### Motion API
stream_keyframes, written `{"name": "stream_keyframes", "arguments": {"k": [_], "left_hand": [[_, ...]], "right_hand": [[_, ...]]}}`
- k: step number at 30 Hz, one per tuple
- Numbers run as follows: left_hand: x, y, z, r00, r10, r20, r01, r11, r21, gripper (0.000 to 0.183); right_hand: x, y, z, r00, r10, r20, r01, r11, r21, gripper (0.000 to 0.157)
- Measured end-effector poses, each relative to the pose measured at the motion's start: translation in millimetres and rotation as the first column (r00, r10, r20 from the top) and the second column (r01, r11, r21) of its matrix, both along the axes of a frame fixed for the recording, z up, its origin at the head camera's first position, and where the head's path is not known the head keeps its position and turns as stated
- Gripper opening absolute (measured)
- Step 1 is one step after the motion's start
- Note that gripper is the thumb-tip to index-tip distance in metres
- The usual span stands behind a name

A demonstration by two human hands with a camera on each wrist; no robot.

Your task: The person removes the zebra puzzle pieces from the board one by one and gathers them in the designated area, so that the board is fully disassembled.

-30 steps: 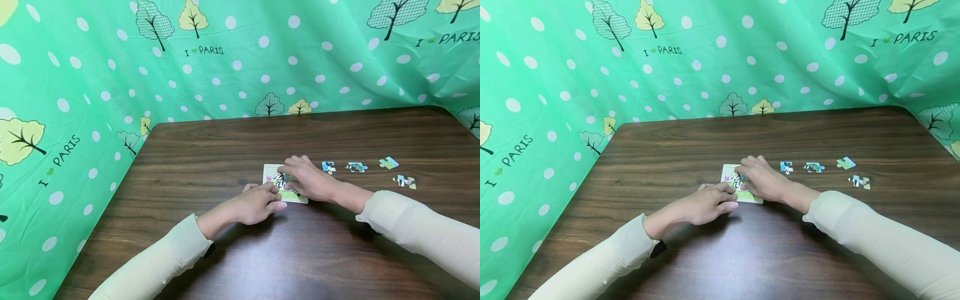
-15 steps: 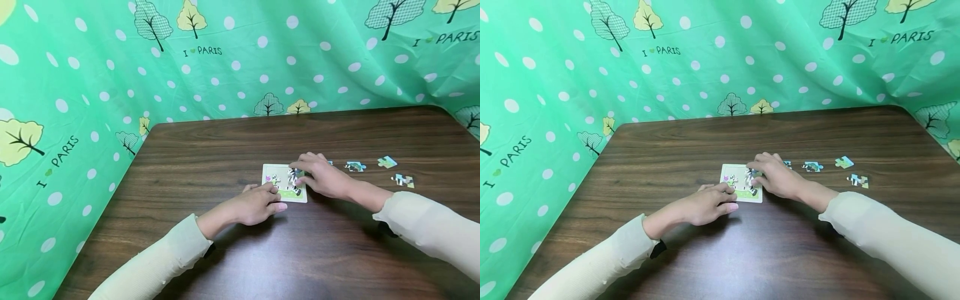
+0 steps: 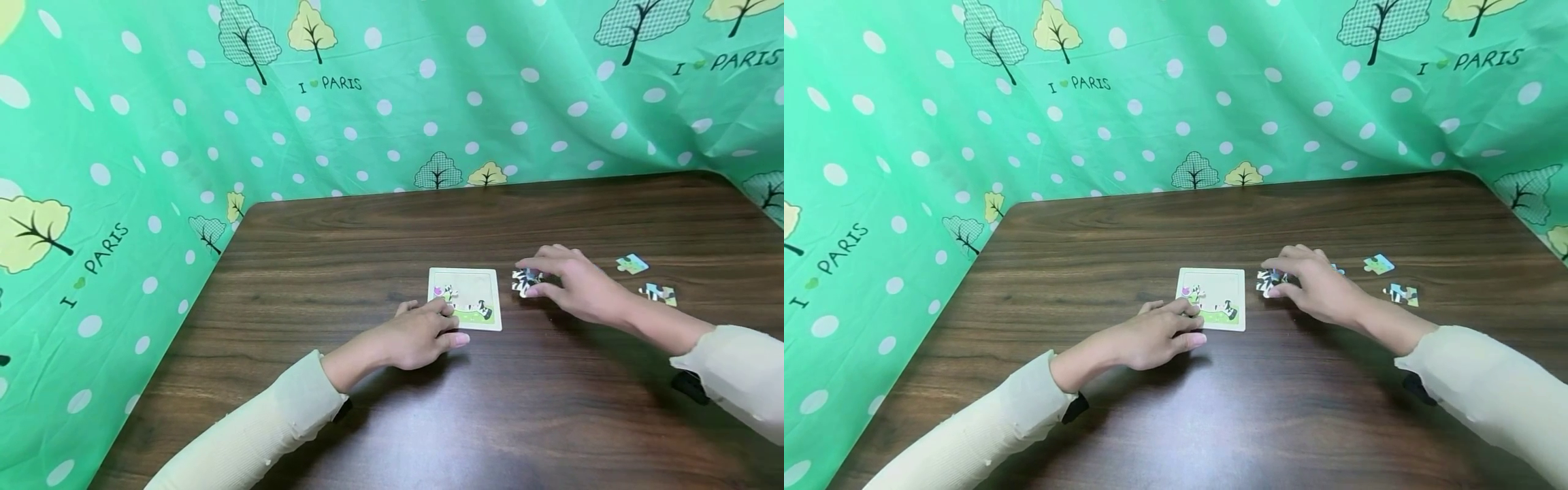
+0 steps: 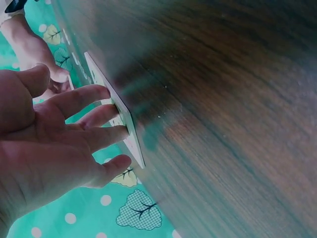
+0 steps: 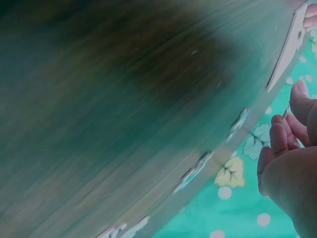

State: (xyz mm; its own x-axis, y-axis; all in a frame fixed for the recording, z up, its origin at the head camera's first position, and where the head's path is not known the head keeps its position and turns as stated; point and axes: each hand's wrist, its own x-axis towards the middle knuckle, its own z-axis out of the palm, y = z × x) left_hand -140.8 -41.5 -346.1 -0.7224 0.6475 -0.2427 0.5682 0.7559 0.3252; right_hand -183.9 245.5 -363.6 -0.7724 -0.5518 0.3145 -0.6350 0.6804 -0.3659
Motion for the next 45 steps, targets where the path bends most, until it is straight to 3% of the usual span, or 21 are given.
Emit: {"name": "stream_keyframes", "arguments": {"k": [7, 13, 27, 36, 45], "left_hand": [[0.5, 0, 0.3, 1.000, 0.001, 0.005, -0.001, 1.000, 0.002, 0.036], [0.6, -1, 1.8, 1.000, 0.002, 0.012, -0.002, 1.000, 0.012, 0.035], [0.1, -1, 1.1, 1.000, 0.003, 0.018, -0.003, 1.000, 0.011, 0.035], [0.3, -1, 1.6, 1.000, 0.002, 0.022, -0.002, 1.000, 0.004, 0.038], [0.9, -2, 1.7, 1.000, 0.008, 0.030, -0.008, 1.000, 0.006, 0.038]], "right_hand": [[9.7, 25, -1.6, 0.996, -0.029, -0.079, 0.029, 1.000, 0.001, 0.044], [16.8, 39, -5.3, 0.995, -0.066, -0.077, 0.069, 0.997, 0.027, 0.044], [20.3, 81, -13.6, 0.987, -0.038, -0.156, 0.050, 0.996, 0.074, 0.044], [24.8, 88, -19.5, 0.989, -0.074, -0.130, 0.093, 0.984, 0.149, 0.046], [24.1, 89, -18.7, 0.989, -0.057, -0.140, 0.080, 0.983, 0.166, 0.047]]}}
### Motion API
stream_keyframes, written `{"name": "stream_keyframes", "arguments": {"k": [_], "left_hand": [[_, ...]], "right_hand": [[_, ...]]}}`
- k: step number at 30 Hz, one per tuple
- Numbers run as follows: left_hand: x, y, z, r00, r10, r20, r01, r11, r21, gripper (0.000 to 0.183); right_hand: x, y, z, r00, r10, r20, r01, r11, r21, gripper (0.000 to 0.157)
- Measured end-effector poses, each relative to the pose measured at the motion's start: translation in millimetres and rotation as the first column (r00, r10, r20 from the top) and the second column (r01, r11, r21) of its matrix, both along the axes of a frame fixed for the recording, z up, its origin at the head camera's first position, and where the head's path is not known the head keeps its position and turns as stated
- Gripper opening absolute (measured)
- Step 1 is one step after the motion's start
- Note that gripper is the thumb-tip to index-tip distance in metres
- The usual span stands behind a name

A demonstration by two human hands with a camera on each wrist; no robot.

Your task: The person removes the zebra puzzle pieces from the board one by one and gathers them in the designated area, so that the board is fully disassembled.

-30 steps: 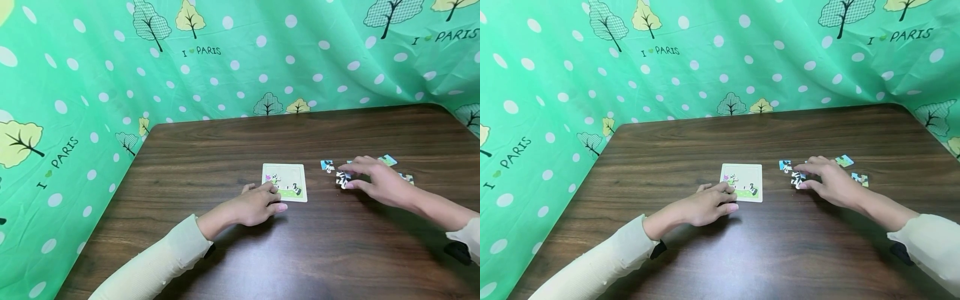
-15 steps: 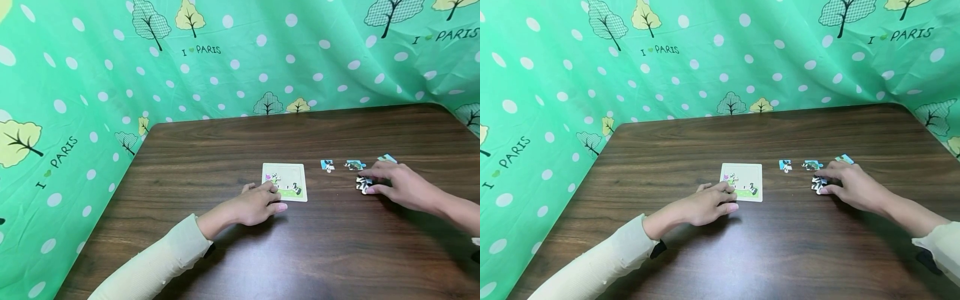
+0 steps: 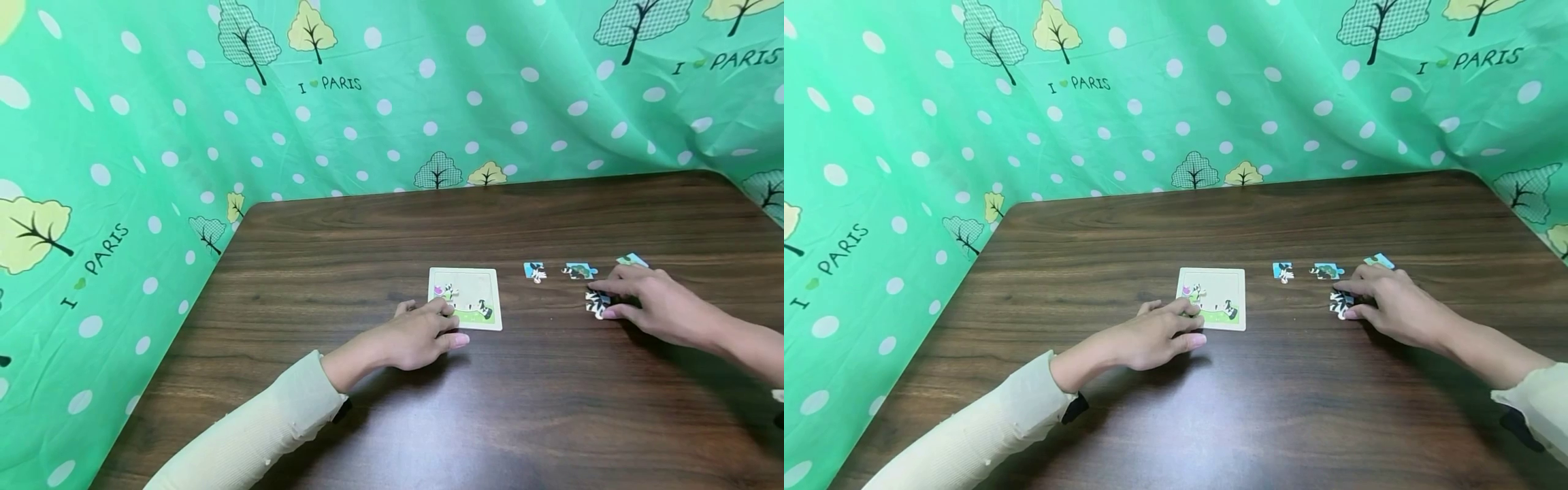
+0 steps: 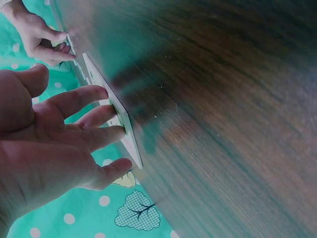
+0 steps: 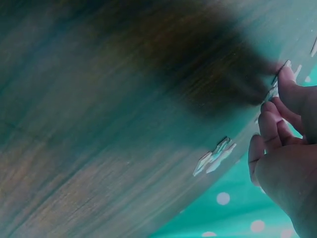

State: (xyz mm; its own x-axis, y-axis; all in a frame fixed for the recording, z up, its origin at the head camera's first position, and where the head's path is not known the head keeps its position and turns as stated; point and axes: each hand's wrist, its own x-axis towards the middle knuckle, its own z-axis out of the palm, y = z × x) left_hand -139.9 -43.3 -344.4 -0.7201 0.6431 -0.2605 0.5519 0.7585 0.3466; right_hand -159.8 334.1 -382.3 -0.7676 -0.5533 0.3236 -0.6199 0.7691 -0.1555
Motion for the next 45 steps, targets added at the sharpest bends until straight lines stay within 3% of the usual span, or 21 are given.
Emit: {"name": "stream_keyframes", "arguments": {"k": [9, 18, 25, 30, 39, 45], "left_hand": [[0.5, 0, -1.1, 1.000, 0.004, 0.006, -0.004, 1.000, 0.005, 0.036], [1.6, -1, -1.7, 1.000, 0.013, 0.016, -0.013, 1.000, 0.010, 0.043], [3.6, -1, -3.3, 1.000, 0.012, -0.002, -0.012, 1.000, -0.007, 0.050], [5.3, 0, -3.4, 1.000, 0.001, -0.028, -0.001, 1.000, -0.006, 0.049], [5.8, -2, -4.4, 0.999, 0.010, -0.030, -0.011, 0.999, -0.035, 0.056], [6.8, -4, -3.3, 0.999, 0.014, -0.029, -0.015, 0.998, -0.056, 0.061]], "right_hand": [[-8.1, -8, 10.2, 1.000, -0.007, -0.017, 0.005, 0.996, -0.084, 0.042], [-16.4, -51, 27.5, 0.986, -0.100, 0.136, 0.126, 0.972, -0.196, 0.039], [-29.3, -94, 26.4, 0.985, 0.024, 0.173, 0.017, 0.972, -0.233, 0.034], [-36.8, -125, 21.7, 0.969, 0.103, 0.223, -0.040, 0.961, -0.272, 0.033], [-44.5, -164, 9.6, 0.929, 0.161, 0.334, -0.066, 0.958, -0.281, 0.035], [-46.8, -178, 4.4, 0.919, 0.172, 0.353, -0.085, 0.965, -0.249, 0.038]]}}
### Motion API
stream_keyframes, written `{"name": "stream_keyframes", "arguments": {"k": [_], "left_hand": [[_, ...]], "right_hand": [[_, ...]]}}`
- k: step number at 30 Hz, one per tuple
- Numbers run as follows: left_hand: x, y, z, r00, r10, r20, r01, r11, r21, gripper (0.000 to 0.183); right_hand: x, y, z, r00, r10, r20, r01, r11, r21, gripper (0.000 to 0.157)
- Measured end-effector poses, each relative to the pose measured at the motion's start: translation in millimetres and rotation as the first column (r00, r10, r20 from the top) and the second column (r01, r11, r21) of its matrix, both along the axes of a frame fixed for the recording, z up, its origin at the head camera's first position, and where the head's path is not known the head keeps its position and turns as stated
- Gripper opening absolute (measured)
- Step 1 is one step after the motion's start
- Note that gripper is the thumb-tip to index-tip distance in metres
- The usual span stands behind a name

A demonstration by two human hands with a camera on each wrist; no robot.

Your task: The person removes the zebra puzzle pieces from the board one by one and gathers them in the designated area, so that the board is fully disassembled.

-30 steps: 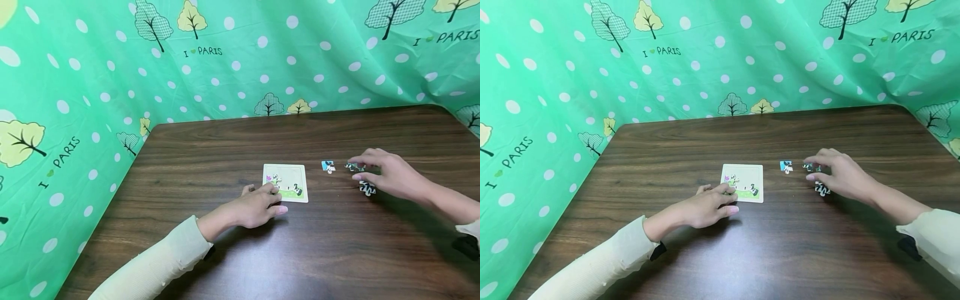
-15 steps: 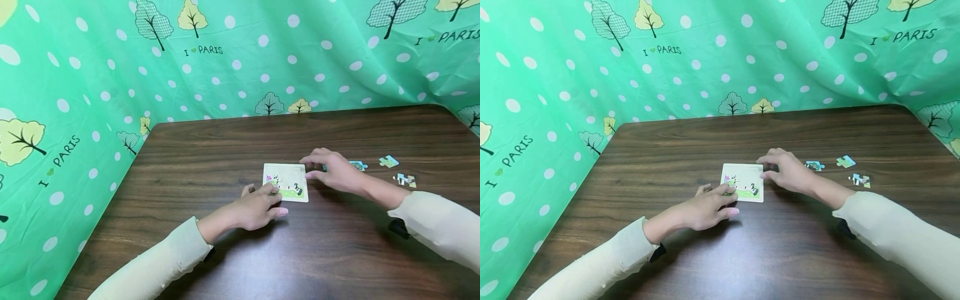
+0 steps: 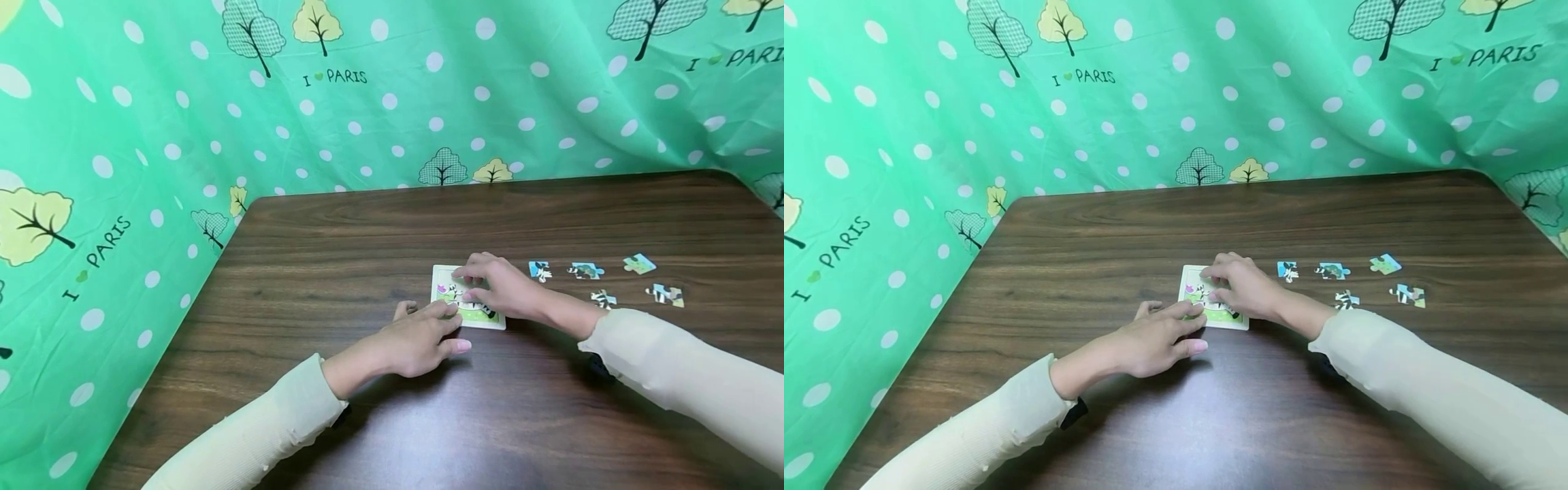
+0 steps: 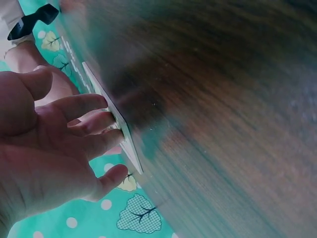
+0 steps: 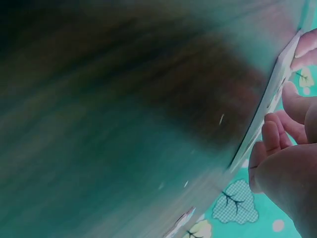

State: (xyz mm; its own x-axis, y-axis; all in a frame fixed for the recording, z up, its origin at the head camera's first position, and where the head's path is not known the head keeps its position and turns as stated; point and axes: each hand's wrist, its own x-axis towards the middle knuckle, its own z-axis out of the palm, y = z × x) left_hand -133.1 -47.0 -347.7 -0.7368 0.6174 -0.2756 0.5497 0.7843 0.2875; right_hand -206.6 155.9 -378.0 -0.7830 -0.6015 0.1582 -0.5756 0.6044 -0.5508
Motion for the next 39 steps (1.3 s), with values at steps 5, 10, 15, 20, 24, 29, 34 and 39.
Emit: {"name": "stream_keyframes", "arguments": {"k": [5, 10, 15, 20, 24, 29, 34, 39], "left_hand": [[0.1, 0, 0.5, 1.000, -0.002, -0.006, 0.002, 1.000, -0.007, 0.060], [0.1, 0, 1.4, 1.000, -0.001, -0.007, 0.001, 1.000, -0.012, 0.060], [0.0, 0, 1.2, 1.000, -0.003, -0.010, 0.003, 1.000, -0.021, 0.060], [0.3, -1, 1.9, 1.000, -0.010, -0.018, 0.009, 1.000, -0.027, 0.061], [0.2, 0, 2.7, 1.000, -0.018, -0.021, 0.017, 0.999, -0.037, 0.061], [0.0, 0, 3.1, 0.999, -0.025, -0.026, 0.024, 0.999, -0.037, 0.059], [-0.3, 0, 3.3, 1.000, -0.022, -0.023, 0.021, 0.999, -0.036, 0.059], [0.0, 0, 4.0, 1.000, -0.022, -0.021, 0.021, 0.999, -0.040, 0.060]], "right_hand": [[-2.8, -7, -1.2, 1.000, 0.017, 0.005, -0.017, 1.000, 0.016, 0.038], [-4.5, -11, -1.3, 1.000, 0.025, 0.003, -0.026, 0.999, 0.025, 0.035], [-5.3, -12, -1.9, 1.000, 0.020, -0.004, -0.020, 0.999, 0.029, 0.029], [-6.0, -13, -2.8, 1.000, 0.017, -0.001, -0.017, 1.000, 0.013, 0.023], [-7.4, -14, -4.7, 0.999, 0.021, -0.027, -0.021, 1.000, -0.003, 0.018], [-9.4, -14, -5.5, 0.998, 0.037, -0.051, -0.038, 0.999, -0.002, 0.018], [-8.9, -15, -4.1, 0.998, 0.043, -0.050, -0.043, 0.999, 0.016, 0.018], [-6.1, -14, -3.1, 0.998, 0.046, -0.053, -0.044, 0.999, 0.030, 0.017]]}}
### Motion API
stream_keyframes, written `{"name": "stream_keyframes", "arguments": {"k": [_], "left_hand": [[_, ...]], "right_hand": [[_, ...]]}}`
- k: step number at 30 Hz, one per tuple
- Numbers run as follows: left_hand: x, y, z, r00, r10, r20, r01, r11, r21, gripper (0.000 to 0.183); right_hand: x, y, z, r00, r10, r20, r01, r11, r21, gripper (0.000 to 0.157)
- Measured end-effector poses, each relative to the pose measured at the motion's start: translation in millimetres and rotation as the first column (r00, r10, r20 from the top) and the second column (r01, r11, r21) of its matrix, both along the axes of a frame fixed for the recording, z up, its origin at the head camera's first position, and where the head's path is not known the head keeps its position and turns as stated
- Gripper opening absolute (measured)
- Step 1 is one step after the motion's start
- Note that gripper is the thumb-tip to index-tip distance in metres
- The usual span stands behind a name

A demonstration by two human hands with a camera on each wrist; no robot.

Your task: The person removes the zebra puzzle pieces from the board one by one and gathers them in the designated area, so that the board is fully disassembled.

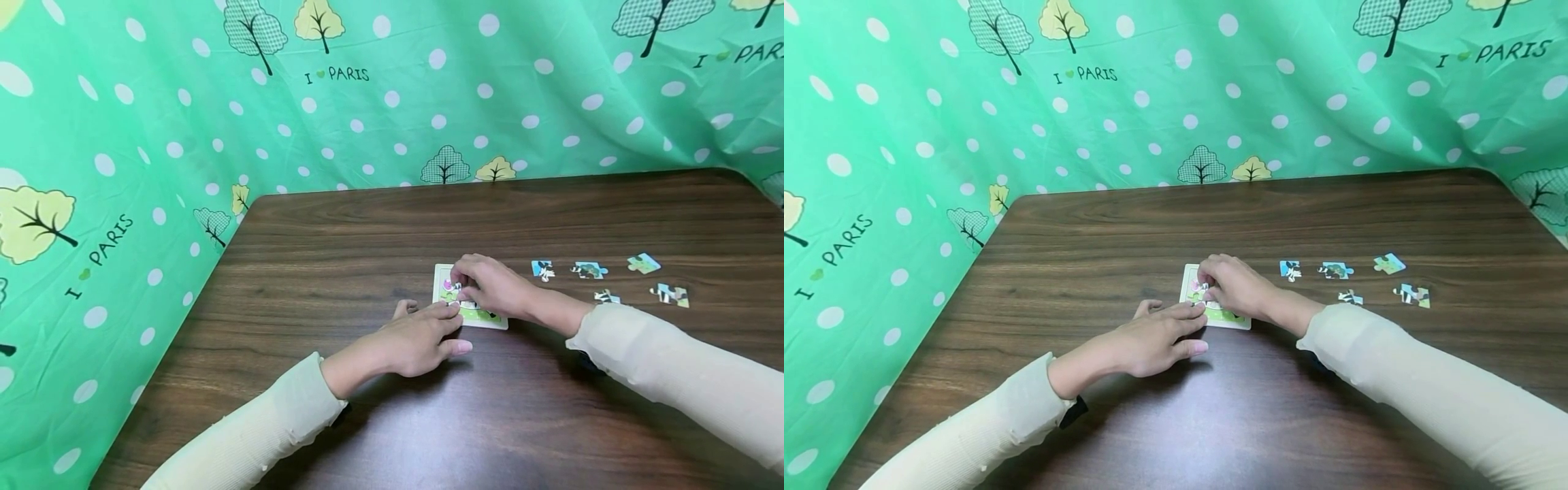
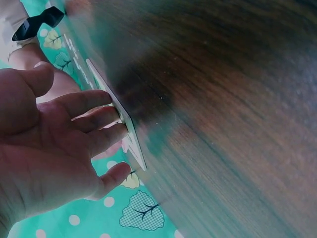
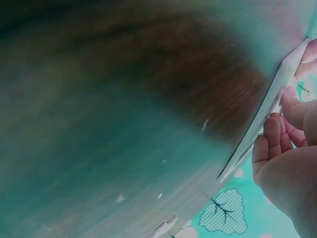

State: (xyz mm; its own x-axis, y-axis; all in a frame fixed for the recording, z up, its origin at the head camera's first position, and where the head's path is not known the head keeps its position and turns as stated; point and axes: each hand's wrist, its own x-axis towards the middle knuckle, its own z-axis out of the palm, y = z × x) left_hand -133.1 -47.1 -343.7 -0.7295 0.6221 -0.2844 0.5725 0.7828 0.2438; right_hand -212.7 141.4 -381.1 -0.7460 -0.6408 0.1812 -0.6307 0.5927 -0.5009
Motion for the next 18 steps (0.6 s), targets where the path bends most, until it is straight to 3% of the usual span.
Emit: {"name": "stream_keyframes", "arguments": {"k": [10, 18], "left_hand": [[-0.2, -0.3, -1.4, 1.000, -0.003, -0.002, 0.003, 1.000, 0.012, 0.059], [0.1, -0.6, -0.2, 1.000, 0.002, 0.004, -0.002, 1.000, 0.012, 0.060]], "right_hand": [[3.7, 1.5, -0.1, 0.986, 0.073, -0.149, -0.067, 0.997, 0.050, 0.016], [3.0, 9.3, 6.4, 0.983, 0.061, -0.172, -0.056, 0.998, 0.031, 0.019]]}}
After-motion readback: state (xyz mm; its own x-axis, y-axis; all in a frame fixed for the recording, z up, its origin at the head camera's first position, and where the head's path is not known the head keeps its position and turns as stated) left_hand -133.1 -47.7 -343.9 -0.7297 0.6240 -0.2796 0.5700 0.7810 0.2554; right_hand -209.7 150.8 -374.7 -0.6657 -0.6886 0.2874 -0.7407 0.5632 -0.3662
